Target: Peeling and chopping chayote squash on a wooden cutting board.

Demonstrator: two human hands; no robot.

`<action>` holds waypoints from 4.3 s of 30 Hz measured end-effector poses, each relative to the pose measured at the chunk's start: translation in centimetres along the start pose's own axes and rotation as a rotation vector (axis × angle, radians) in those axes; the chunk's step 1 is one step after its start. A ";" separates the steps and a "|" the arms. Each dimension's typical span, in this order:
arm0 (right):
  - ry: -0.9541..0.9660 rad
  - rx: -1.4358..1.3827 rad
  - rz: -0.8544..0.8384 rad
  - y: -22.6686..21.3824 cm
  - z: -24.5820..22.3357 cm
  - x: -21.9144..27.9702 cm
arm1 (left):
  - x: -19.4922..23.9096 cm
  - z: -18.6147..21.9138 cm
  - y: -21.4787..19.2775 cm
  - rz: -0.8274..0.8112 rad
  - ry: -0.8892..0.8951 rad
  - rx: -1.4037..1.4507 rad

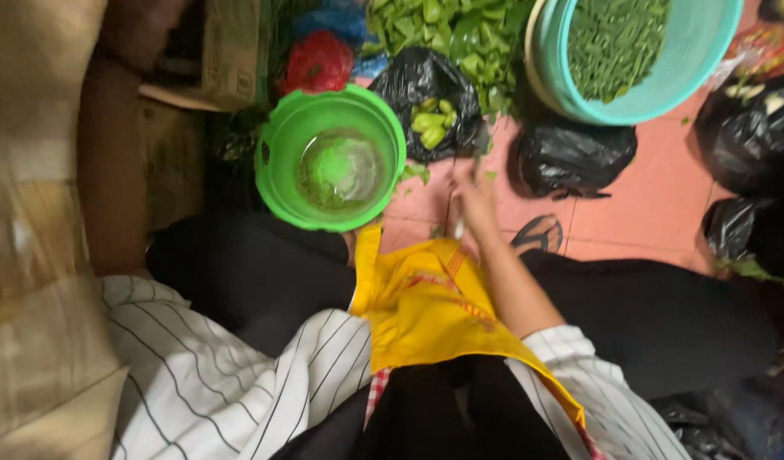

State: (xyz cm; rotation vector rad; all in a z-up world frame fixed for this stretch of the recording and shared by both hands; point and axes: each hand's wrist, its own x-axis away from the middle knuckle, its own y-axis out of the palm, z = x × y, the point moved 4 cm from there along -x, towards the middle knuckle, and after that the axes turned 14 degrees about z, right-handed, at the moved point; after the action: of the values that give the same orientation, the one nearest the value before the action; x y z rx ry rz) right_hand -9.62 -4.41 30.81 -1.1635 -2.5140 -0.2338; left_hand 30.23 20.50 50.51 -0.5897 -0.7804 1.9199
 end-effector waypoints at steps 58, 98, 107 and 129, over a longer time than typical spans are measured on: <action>-0.390 0.547 0.332 3.5 12.9 -4.2 | -2.8 -7.7 41.2 -0.072 0.069 -0.476; -0.297 0.672 0.151 5.7 8.0 -4.4 | 3.3 -7.6 36.0 0.618 -0.857 1.326; -0.284 1.005 -0.140 7.4 9.1 0.9 | 11.9 -16.3 38.6 0.718 -0.966 0.196; -0.700 0.409 0.080 2.8 -9.6 3.5 | -2.3 7.7 32.7 0.610 -0.479 1.438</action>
State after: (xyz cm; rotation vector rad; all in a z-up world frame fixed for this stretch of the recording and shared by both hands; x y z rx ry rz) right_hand -7.13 -2.96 40.99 -1.3177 -2.8562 0.8068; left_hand 6.72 4.95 32.12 0.6156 0.6991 2.5822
